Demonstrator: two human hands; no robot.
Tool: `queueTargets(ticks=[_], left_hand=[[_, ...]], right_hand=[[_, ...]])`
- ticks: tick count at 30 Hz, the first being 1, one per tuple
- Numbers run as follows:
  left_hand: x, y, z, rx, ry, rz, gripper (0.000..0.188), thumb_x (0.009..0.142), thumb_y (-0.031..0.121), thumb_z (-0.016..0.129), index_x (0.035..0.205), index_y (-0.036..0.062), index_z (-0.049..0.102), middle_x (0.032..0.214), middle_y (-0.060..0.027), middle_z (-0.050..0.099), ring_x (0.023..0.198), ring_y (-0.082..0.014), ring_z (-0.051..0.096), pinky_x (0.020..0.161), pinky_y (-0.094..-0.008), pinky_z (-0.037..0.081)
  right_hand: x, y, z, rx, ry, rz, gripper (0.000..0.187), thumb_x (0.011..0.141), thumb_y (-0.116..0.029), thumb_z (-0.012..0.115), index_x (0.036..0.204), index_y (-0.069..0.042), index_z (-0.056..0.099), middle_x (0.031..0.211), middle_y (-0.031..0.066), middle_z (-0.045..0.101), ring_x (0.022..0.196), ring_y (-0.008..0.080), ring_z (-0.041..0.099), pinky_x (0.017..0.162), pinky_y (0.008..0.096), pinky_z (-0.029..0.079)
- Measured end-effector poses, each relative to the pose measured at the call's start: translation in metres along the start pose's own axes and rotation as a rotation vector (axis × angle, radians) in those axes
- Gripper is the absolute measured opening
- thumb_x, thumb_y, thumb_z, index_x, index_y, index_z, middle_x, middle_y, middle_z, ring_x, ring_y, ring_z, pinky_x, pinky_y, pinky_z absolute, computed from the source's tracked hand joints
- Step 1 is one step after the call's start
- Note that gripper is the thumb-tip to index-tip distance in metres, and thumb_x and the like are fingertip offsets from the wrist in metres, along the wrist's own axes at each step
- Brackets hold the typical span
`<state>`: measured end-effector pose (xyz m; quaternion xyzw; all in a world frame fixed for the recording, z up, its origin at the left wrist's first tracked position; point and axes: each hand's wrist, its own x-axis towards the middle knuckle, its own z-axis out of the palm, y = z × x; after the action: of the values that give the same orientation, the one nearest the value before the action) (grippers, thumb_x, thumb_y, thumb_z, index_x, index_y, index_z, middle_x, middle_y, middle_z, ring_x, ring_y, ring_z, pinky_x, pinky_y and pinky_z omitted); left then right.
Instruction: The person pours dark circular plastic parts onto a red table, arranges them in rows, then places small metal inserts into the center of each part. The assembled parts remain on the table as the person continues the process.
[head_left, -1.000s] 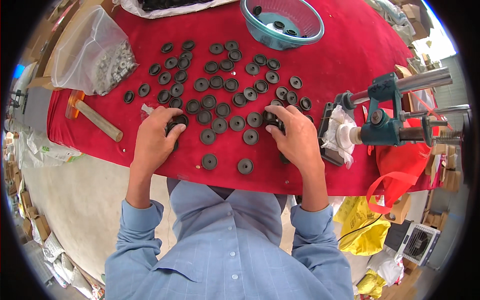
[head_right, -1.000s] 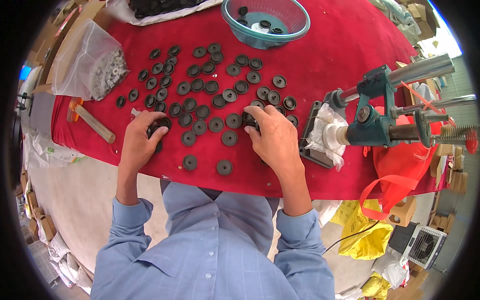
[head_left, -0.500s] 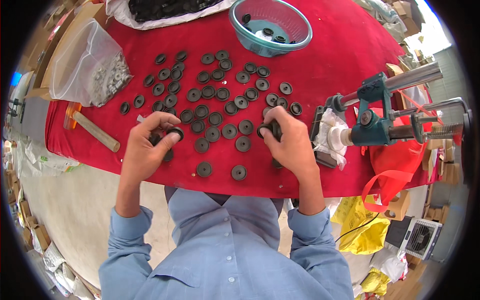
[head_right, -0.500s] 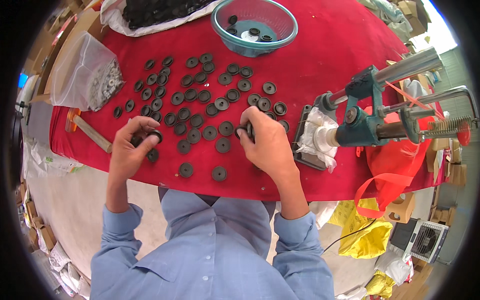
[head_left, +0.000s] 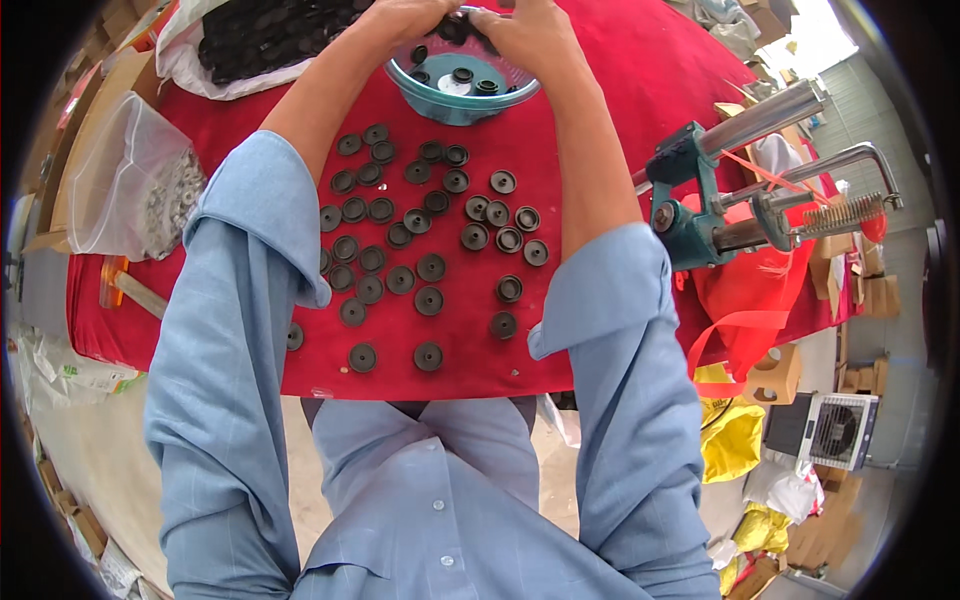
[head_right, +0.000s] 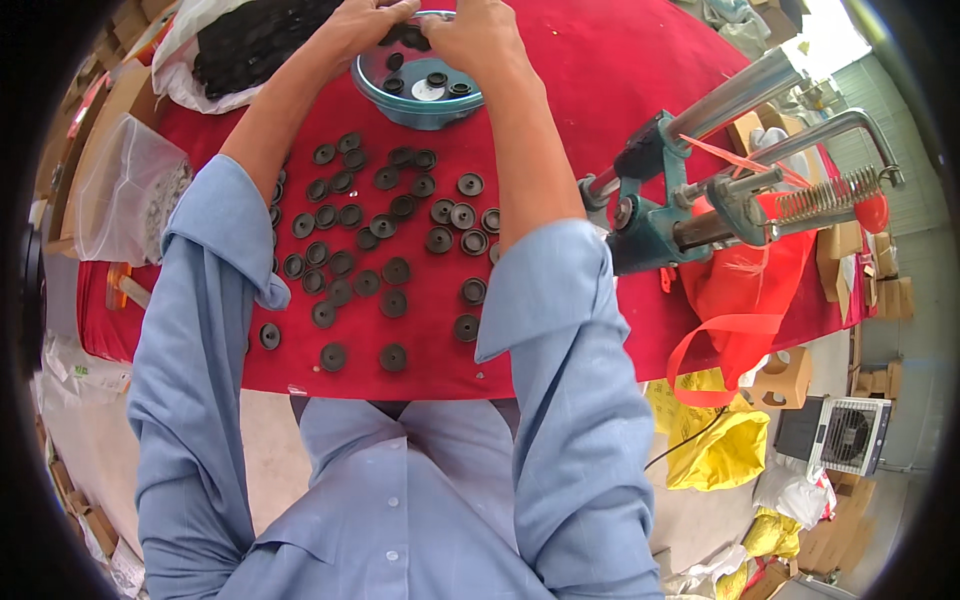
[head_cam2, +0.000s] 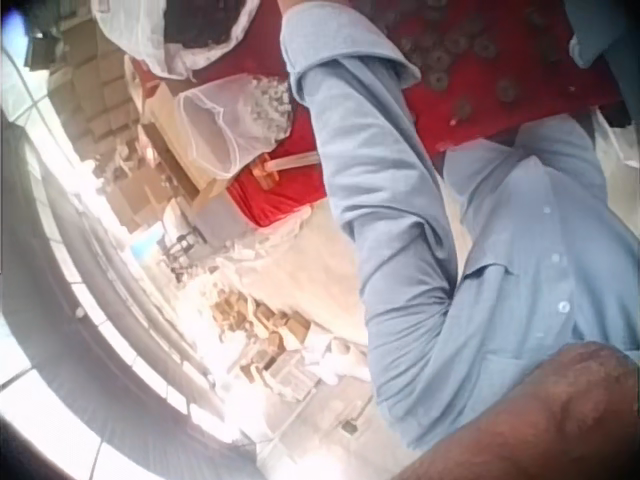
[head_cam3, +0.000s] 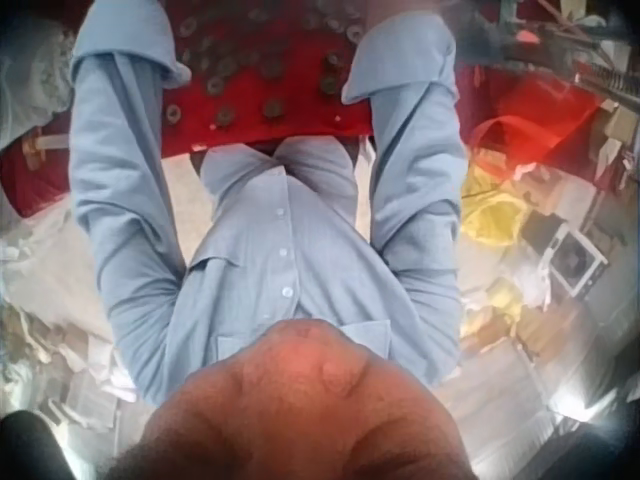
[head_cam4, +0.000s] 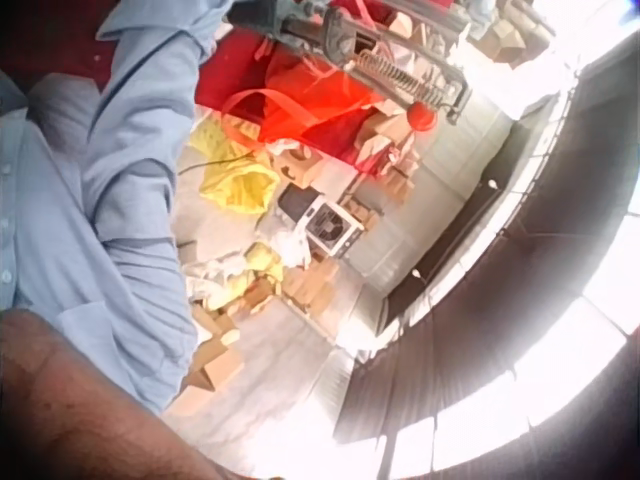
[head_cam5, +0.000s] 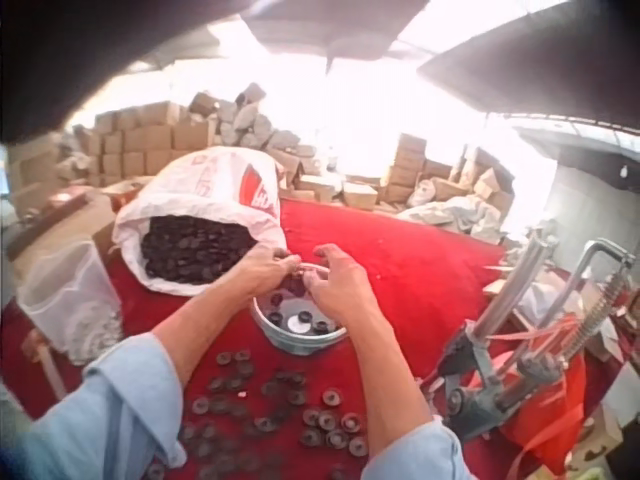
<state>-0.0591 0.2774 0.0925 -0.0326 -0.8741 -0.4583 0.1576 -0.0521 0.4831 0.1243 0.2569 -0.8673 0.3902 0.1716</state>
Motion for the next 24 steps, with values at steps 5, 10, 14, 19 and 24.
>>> queueTargets(ticks=[5,10,14,19,24], left_hand=[[-0.062,-0.001,0.000,0.158,0.116,0.339,0.031,0.100,0.024,0.070,0.117,-0.0013,0.075,0.082,-0.0057,0.070,0.079,-0.0133,0.066,0.076,-0.0317,0.054],[-0.173,0.032,-0.012,0.115,-0.405,0.221,0.019,0.090,0.007,0.079,0.105,-0.0036,0.073,0.091,-0.0123,0.071,0.084,-0.0224,0.071,0.081,-0.0370,0.057],[-0.209,0.019,0.000,0.258,-0.459,0.212,0.025,0.084,0.007,0.084,0.104,-0.0018,0.074,0.098,-0.0155,0.070,0.091,-0.0311,0.072,0.083,-0.0420,0.058],[-0.222,0.009,0.010,0.233,-0.444,0.144,0.027,0.084,0.009,0.085,0.105,-0.0019,0.074,0.098,-0.0149,0.070,0.091,-0.0307,0.072,0.082,-0.0421,0.058],[-0.225,0.014,0.019,0.229,-0.442,0.125,0.028,0.084,0.012,0.087,0.105,-0.0007,0.074,0.093,-0.0135,0.073,0.085,-0.0290,0.073,0.079,-0.0418,0.057]], right_hand=[[-0.095,0.015,-0.037,-0.145,0.139,-0.052,0.027,0.095,-0.013,0.065,0.116,-0.001,0.077,0.109,0.0208,0.079,0.100,0.0355,0.078,0.092,0.0440,0.059],[-0.204,0.032,-0.041,-0.242,-0.213,0.174,0.027,0.090,-0.007,0.077,0.116,-0.005,0.076,0.110,0.0231,0.071,0.104,0.0438,0.072,0.093,0.0518,0.059],[-0.217,0.031,-0.032,-0.337,-0.344,0.200,0.032,0.088,-0.011,0.081,0.118,-0.003,0.073,0.117,0.0210,0.068,0.109,0.0420,0.072,0.094,0.0499,0.060],[-0.208,0.029,-0.037,-0.071,-0.321,0.283,0.033,0.087,-0.010,0.081,0.116,0.000,0.069,0.106,0.0204,0.074,0.107,0.0387,0.073,0.094,0.0490,0.059],[-0.221,0.013,-0.043,-0.142,-0.483,0.305,0.033,0.086,-0.014,0.082,0.115,-0.002,0.070,0.103,0.0197,0.076,0.107,0.0383,0.073,0.095,0.0496,0.058]])
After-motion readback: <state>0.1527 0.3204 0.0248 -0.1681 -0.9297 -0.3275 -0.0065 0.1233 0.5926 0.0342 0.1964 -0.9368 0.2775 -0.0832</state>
